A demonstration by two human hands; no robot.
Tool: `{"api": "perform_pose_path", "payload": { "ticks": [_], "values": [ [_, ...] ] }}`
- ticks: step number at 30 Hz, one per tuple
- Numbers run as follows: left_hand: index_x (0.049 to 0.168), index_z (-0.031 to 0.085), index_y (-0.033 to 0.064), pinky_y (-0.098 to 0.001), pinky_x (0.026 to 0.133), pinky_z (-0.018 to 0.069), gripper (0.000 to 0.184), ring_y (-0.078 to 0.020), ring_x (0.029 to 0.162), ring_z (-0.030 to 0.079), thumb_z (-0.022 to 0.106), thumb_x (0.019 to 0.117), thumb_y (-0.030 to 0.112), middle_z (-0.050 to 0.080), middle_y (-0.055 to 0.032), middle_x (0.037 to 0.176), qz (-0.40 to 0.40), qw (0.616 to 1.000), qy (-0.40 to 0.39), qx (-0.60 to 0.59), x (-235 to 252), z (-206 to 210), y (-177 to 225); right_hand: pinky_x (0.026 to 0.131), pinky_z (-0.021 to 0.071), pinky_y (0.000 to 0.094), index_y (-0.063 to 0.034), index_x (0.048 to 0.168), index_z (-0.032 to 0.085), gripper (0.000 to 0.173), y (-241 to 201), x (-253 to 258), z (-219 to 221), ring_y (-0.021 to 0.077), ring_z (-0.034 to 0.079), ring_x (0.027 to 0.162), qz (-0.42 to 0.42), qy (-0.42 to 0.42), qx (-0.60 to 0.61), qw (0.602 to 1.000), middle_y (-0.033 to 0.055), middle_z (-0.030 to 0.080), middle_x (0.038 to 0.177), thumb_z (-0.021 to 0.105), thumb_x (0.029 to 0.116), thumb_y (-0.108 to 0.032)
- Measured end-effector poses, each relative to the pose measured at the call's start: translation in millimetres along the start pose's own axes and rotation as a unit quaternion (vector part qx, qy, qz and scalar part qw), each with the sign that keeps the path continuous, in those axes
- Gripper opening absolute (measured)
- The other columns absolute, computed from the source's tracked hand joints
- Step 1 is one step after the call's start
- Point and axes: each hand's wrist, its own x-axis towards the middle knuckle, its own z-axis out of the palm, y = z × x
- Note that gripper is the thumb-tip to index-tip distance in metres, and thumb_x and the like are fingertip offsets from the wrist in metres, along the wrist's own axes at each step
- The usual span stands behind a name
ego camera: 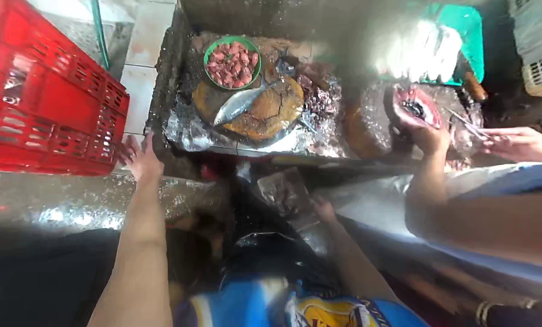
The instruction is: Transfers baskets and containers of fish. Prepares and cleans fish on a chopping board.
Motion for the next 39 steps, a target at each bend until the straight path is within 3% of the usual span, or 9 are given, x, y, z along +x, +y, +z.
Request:
{"api": "perform_pose_path", "payload": {
  "ticks": [4,7,13,17,21,26,32,35,39],
  "values": [
    [0.160,0.032,0.0389,-0.0817,0.110,0.0236,0.101,-0.0513,0.153,0.021,0.080,0.0763,0.008,0.016,-0.0163,0.171,-0.017,0.999,-0.002,-0.027,5.5,-4.0,6.7,0.081,0.0638,0.0460,-0.0071,0.128,0.066,0.036,-13.7,-6.7,-10.6,0.0237,0.075,0.089,-0.063,0.021,0.066,0.996,0.0124,0.075,0.108,0.053,0.1071,-0.033],
    [0.159,0.035,0.0360,-0.0805,0.103,0.0336,0.099,-0.0523,0.149,0.028,0.082,0.0755,0.010,0.022,-0.0182,0.169,-0.035,0.999,-0.024,-0.028,2.1,-16.1,12.6,0.083,0.0618,0.0467,-0.0050,0.125,0.067,0.034,16.7,-19.1,-0.2,0.0245,0.074,0.090,-0.080,0.028,0.066,0.994,0.0138,0.075,0.106,0.055,0.1059,-0.031],
    [0.156,0.039,0.0385,-0.0798,0.108,0.0280,0.085,-0.0478,0.151,0.028,0.079,0.0843,0.018,0.026,-0.0143,0.169,-0.036,0.999,0.023,-0.029,6.9,5.8,7.3,0.098,0.0569,0.0533,-0.0055,0.132,0.065,0.042,59.0,-23.8,44.6,0.0311,0.071,0.109,0.038,-0.047,0.016,0.998,0.0185,0.072,0.120,0.059,0.1050,-0.037],
    [0.158,0.037,0.0371,-0.0841,0.108,0.0233,0.091,-0.0504,0.153,0.022,0.080,0.0804,0.017,0.023,-0.0154,0.170,-0.031,0.998,0.049,-0.022,20.3,10.2,13.2,0.106,0.0494,0.0603,-0.0057,0.141,0.060,0.052,28.8,11.2,57.3,0.0397,0.064,0.121,0.053,-0.034,-0.038,0.997,0.0245,0.066,0.132,0.055,0.1052,-0.043],
    [0.159,0.034,0.0371,-0.0840,0.109,0.0198,0.094,-0.0516,0.153,0.018,0.078,0.0795,0.013,0.015,-0.0146,0.172,-0.038,0.999,-0.017,-0.024,12.3,-2.6,6.2,0.098,0.0564,0.0540,-0.0087,0.139,0.061,0.046,18.2,-12.7,42.0,0.0324,0.070,0.112,0.062,-0.101,-0.057,0.991,0.0181,0.069,0.128,0.053,0.1070,-0.040],
    [0.163,0.022,0.0359,-0.0861,0.108,0.0166,0.109,-0.0562,0.153,0.011,0.080,0.0758,0.007,0.005,-0.0203,0.172,-0.026,0.997,-0.072,-0.030,21.4,-5.2,5.0,0.094,0.0594,0.0509,-0.0061,0.134,0.064,0.041,21.7,-58.7,9.2,0.0285,0.073,0.103,0.055,-0.080,-0.067,0.993,0.0161,0.073,0.120,0.051,0.1081,-0.035],
    [0.164,0.015,0.0410,-0.0869,0.107,0.0154,0.115,-0.0583,0.151,0.015,0.080,0.0747,0.009,0.004,-0.0191,0.173,-0.048,0.996,-0.078,0.008,25.0,4.8,6.9,0.088,0.0604,0.0537,-0.0069,0.135,0.063,0.045,74.8,-84.1,-2.5,0.0330,0.073,0.100,0.182,-0.148,-0.167,0.958,0.0185,0.071,0.122,0.055,0.1051,-0.040],
    [0.164,0.014,0.0421,-0.0883,0.105,0.0160,0.115,-0.0587,0.151,0.015,0.080,0.0753,0.011,0.004,-0.0177,0.173,-0.051,0.996,-0.077,0.003,33.1,6.4,4.7,0.084,0.0603,0.0539,-0.0102,0.143,0.058,0.050,65.6,-89.4,-6.9,0.0339,0.073,0.099,0.239,-0.113,-0.126,0.956,0.0180,0.071,0.123,0.051,0.1067,-0.044],
    [0.164,0.010,0.0450,-0.0862,0.108,0.0154,0.119,-0.0544,0.154,0.013,0.080,0.0745,0.010,-0.001,-0.0142,0.174,-0.051,0.995,-0.080,0.003,31.4,8.5,3.3,0.078,0.0588,0.0486,-0.0055,0.138,0.059,0.046,37.2,-95.4,-11.5,0.0303,0.073,0.092,0.280,-0.041,-0.047,0.958,0.0160,0.073,0.118,0.045,0.1098,-0.040]
  ]
}}
